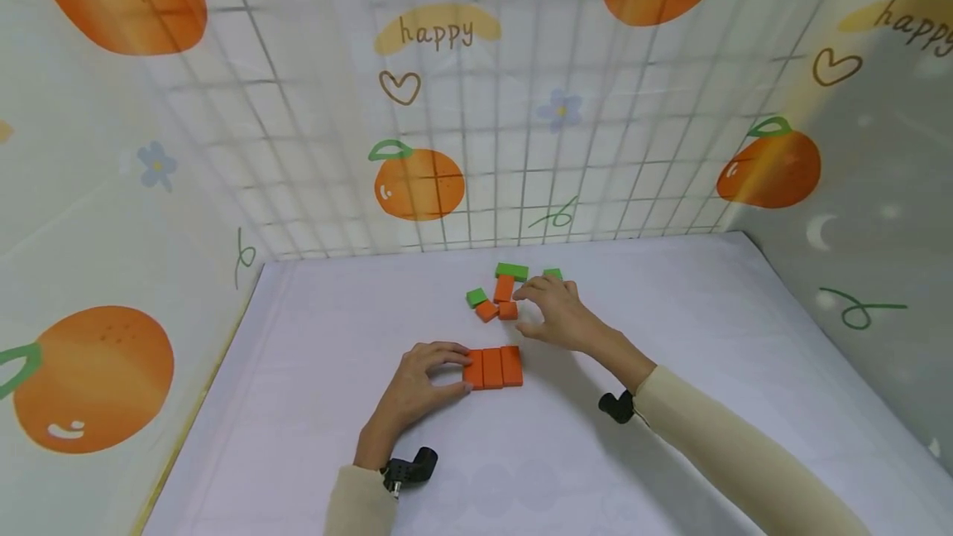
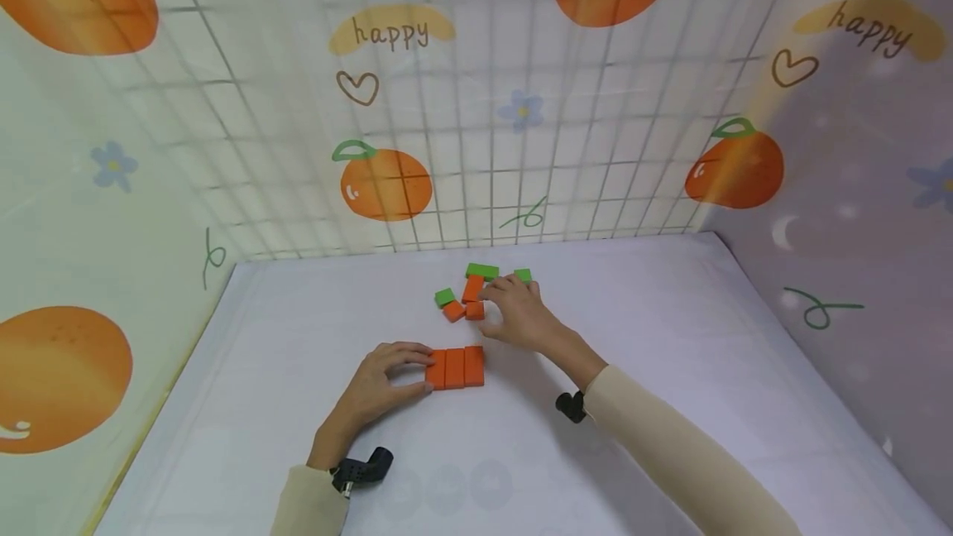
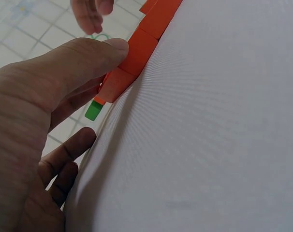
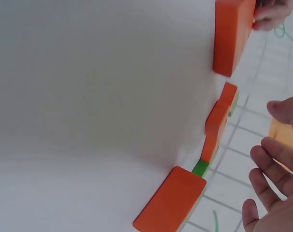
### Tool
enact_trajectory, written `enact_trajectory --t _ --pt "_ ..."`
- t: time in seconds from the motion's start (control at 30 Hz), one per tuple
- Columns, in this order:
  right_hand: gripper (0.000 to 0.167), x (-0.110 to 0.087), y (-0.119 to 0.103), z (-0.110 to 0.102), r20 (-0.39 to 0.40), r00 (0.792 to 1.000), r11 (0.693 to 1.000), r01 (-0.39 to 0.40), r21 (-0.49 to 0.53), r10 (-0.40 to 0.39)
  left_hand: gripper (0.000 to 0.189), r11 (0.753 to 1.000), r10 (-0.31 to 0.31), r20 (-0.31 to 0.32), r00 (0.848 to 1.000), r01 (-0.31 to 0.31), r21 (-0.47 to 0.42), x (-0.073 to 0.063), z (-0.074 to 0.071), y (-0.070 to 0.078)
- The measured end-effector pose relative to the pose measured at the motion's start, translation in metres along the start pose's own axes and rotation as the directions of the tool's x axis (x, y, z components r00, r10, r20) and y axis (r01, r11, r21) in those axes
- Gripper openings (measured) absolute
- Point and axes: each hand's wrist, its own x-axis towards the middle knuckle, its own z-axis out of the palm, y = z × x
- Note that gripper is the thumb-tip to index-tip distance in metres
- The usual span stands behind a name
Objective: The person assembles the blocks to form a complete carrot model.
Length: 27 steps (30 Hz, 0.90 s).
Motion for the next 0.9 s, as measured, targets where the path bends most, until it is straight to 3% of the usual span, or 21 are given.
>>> enact_trajectory --t 0.27,0.5,0.9 --pt "0.041 0.023 0.008 0.006 0.030 0.998 0.998 -0.051 -0.041 0.052 0.034 1.000 -0.010 -0.006 1.000 0.010 0.010 0.000 0.001 -0.001" --pt "0.037 0.034 0.016 0.017 0.069 0.993 0.993 -0.091 -0.075 0.096 0.033 1.000 0.022 0.000 1.000 -0.022 -0.015 0.001 -0.001 0.001" --pt "0.026 0.035 0.018 0.022 0.044 0.998 0.997 -0.044 -0.063 0.047 0.034 1.000 0.026 -0.005 1.000 -0.026 0.006 0.000 0.000 -0.001"
